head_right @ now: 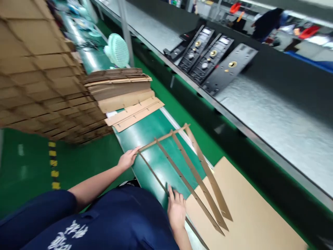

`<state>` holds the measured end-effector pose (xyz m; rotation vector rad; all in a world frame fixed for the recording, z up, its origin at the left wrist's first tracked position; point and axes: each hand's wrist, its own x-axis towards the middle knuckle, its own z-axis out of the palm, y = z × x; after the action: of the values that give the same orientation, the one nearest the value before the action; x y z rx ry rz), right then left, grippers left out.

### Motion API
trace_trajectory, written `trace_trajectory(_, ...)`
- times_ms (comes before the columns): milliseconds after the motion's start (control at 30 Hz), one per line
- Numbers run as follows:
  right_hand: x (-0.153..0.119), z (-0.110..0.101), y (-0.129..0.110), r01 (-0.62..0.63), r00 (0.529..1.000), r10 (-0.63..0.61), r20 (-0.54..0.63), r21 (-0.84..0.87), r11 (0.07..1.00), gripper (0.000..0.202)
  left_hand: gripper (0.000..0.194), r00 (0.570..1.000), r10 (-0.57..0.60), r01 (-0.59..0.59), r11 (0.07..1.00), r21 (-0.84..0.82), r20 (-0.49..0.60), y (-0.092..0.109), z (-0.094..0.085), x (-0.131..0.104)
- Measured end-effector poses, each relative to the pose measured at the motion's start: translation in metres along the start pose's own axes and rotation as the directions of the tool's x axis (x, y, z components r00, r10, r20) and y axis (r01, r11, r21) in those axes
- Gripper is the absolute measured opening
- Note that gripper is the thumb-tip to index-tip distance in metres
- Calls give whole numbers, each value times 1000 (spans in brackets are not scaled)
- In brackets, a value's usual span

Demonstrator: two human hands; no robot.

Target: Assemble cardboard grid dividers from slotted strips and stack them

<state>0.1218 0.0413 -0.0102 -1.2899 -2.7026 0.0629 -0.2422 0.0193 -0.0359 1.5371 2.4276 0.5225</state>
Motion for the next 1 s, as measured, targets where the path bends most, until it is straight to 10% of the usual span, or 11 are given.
trace_trajectory(167, 21, -31, 66, -225, 973, 222, -66, -46, 973, 75, 57, 998, -21, 23, 999, 32, -63, 4, 8, -5)
trace_trajectory(233, 33, -48, 117, -522, 852, 517, -86, -39, 852, 86, 55, 996, -34, 38, 998, 50, -77, 9, 9, -4)
trace_trajectory(300, 37, -62, 163, -682, 730, 681, 55, -7, 732, 94, 51, 995, -52, 57, 997, 58, -89, 14, 8, 0)
trace_trajectory(367, 28, -68, 189, -651, 737, 608, 295, 66, 756, 98, 48, 991, -80, 86, 995, 54, -103, 17, 5, 6)
trace_trajectory(433, 4, -65, 187, -525, 803, 427, 415, 155, 837, 102, 47, 987, -108, 115, 992, 47, -118, 18, 1, 13)
trace_trajectory(567, -57, -41, 125, -345, 907, 295, 299, 131, 929, 108, 46, 980, -143, 148, 989, 28, -136, 17, -6, 21)
trace_trajectory(767, -85, -16, 73, -441, 894, 447, 20, 216, 871, 30, 46, 984, -79, 88, 995, 50, -159, 22, -19, 29)
trace_trajectory(867, -73, -47, 79, -481, 868, 496, 43, 326, 814, 36, 46, 942, 27, -22, 1000, 20, -335, 32, -53, 44)
trace_trajectory(1000, -51, -137, 87, -427, 904, 305, 298, 610, 668, 36, 54, 710, 65, -177, 980, -88, -701, 61, -144, 59)
